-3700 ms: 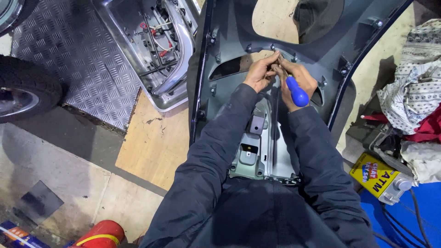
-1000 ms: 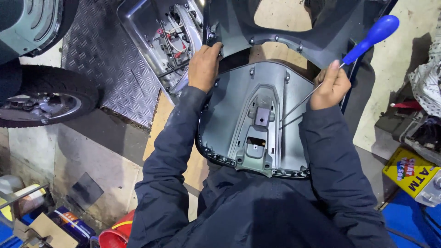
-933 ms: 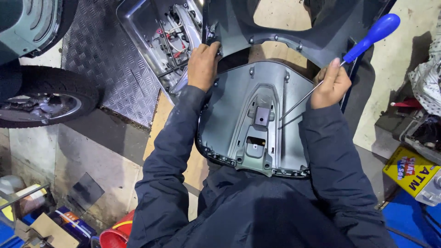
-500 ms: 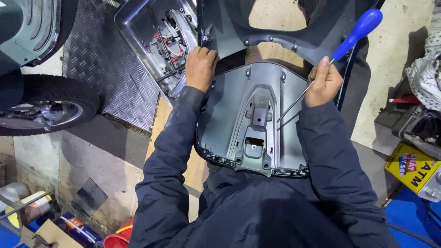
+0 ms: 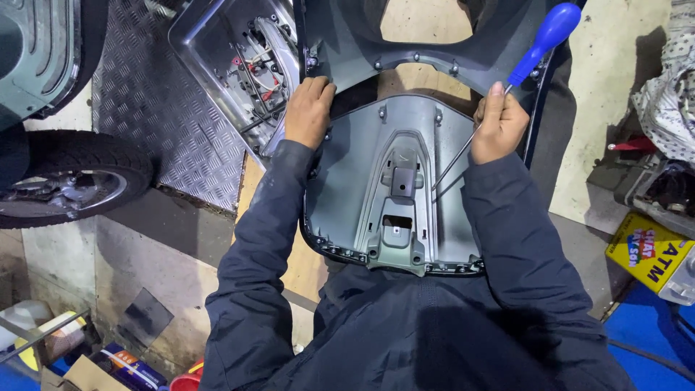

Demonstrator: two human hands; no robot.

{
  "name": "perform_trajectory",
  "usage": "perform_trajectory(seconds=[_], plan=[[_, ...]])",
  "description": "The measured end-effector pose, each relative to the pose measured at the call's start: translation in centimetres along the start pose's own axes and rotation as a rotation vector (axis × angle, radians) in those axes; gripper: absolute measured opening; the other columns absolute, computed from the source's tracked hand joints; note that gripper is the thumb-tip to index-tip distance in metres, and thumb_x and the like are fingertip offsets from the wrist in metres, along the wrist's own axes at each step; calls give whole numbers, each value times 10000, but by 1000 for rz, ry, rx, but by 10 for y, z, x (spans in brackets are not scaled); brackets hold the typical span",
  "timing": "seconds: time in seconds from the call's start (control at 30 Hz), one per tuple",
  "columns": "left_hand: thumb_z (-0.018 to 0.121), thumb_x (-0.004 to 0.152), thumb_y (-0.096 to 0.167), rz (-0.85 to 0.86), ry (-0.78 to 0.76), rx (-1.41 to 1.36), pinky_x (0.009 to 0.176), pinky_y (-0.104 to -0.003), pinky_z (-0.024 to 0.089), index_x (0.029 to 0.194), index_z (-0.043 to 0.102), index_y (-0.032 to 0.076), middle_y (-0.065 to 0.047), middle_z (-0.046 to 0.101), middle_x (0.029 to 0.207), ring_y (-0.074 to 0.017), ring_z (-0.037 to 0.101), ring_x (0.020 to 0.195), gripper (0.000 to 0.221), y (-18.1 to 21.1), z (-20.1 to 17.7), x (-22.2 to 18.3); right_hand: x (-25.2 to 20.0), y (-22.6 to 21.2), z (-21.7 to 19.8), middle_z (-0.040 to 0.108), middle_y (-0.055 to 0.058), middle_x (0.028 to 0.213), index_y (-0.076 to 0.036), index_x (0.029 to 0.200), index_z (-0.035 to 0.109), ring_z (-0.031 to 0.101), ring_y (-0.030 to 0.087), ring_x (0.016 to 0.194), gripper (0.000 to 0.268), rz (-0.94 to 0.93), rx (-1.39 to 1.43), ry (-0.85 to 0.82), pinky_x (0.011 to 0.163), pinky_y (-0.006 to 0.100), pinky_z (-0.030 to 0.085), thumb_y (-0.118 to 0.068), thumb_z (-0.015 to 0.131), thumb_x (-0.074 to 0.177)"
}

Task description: Disassembling components from a motorcycle front panel using a screwdriver

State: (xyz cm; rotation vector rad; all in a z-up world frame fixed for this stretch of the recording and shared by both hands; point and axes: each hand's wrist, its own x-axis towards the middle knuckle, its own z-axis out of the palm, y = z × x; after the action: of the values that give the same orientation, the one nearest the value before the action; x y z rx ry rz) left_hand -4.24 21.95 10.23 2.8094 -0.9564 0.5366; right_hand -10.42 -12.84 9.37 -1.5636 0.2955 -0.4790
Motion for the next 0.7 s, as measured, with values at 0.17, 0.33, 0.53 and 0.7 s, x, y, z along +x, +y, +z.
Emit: perform_trajectory(seconds=[0.17,0.33,0.53,0.7], plan=[[555,1024,70,27,-1,47,756,-326,498,1085,669,93,-68,615,956,-233,613,924,132,0,2,3,-1,-3,1,393,38,461,-84,632,487,365,111,407,565,-2,7,-2,424,252,289,-234,493,1176],[552,1025,74,38,-4,-5,777,-330,495,1093,654,79,-73,605,910,-250,606,932,123,1,6,6,0,-7,0,398,34,468,-92,632,475,367,110,417,566,-5,-7,-14,434,251,289,-234,490,1179],[594,949,-109,-171,-219,-157,862,-466,550,1383,501,-28,-256,545,1303,-390,588,1080,451,14,-35,22,-5,-21,-3,463,46,634,-75,723,477,448,139,533,478,81,-22,-52,504,296,387,-299,499,1145],[816,940,365,-98,-59,251,634,-378,374,816,504,82,-83,439,875,-260,412,786,439,15,-46,27,-5,-23,-4,492,53,637,-63,712,499,480,146,552,499,55,-90,-66,532,305,396,-295,497,1154]])
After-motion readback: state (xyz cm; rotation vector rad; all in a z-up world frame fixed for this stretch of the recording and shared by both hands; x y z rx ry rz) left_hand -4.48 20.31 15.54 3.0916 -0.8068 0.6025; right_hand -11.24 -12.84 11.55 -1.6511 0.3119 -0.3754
